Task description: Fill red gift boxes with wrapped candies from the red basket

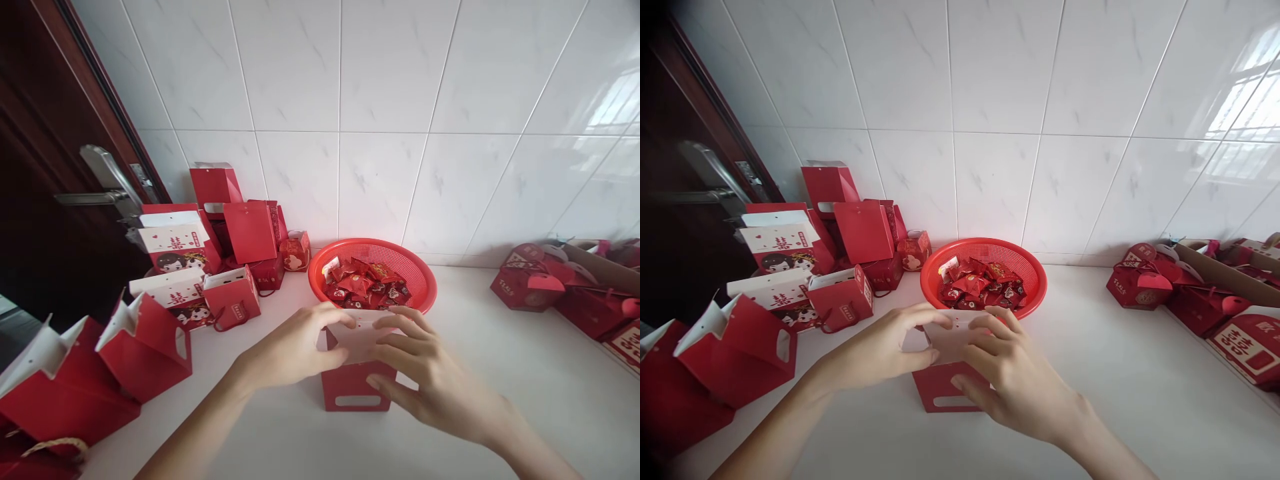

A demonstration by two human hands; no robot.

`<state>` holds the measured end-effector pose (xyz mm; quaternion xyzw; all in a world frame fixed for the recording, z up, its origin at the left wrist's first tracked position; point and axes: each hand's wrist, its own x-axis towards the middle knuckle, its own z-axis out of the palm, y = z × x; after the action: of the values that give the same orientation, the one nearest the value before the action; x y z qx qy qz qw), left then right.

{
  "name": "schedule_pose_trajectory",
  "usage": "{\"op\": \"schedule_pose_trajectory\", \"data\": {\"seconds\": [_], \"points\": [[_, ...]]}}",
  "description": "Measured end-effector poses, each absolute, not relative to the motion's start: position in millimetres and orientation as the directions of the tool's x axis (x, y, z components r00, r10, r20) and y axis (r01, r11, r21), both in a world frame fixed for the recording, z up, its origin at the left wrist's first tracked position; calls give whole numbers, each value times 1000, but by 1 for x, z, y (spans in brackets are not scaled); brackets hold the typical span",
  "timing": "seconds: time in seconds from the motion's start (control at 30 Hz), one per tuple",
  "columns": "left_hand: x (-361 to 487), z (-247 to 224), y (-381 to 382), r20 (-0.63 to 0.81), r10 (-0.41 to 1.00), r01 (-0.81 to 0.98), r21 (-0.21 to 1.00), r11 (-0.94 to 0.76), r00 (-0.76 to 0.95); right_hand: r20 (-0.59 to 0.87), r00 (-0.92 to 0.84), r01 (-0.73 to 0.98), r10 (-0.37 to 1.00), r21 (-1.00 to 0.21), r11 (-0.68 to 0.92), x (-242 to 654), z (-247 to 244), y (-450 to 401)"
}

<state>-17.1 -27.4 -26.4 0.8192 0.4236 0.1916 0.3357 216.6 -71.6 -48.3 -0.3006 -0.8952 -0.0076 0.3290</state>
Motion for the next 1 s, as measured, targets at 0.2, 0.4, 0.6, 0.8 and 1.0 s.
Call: {"op": "schedule_pose_trajectory", "data": {"seconds": [0.2,0.4,0.6,0.8,1.0], "points": [[-20,-36,-24,80,837,593,670,-447,541,550,-611,596,569,-153,788,224,-49,-70],[-16,-32,-30,129,820,578,649,-495,557,514,-629,594,583,-166,787,225,-42,-76],[-16,-31,-29,149,833,592,638,-493,533,531,-631,589,565,-146,795,223,-41,-74],[-17,-34,-25,142,820,598,618,-510,554,529,-634,584,563,-149,798,223,-42,-73],[-18,-32,-25,167,811,596,598,-536,561,519,-635,545,572,-225,808,226,-38,-75]]}}
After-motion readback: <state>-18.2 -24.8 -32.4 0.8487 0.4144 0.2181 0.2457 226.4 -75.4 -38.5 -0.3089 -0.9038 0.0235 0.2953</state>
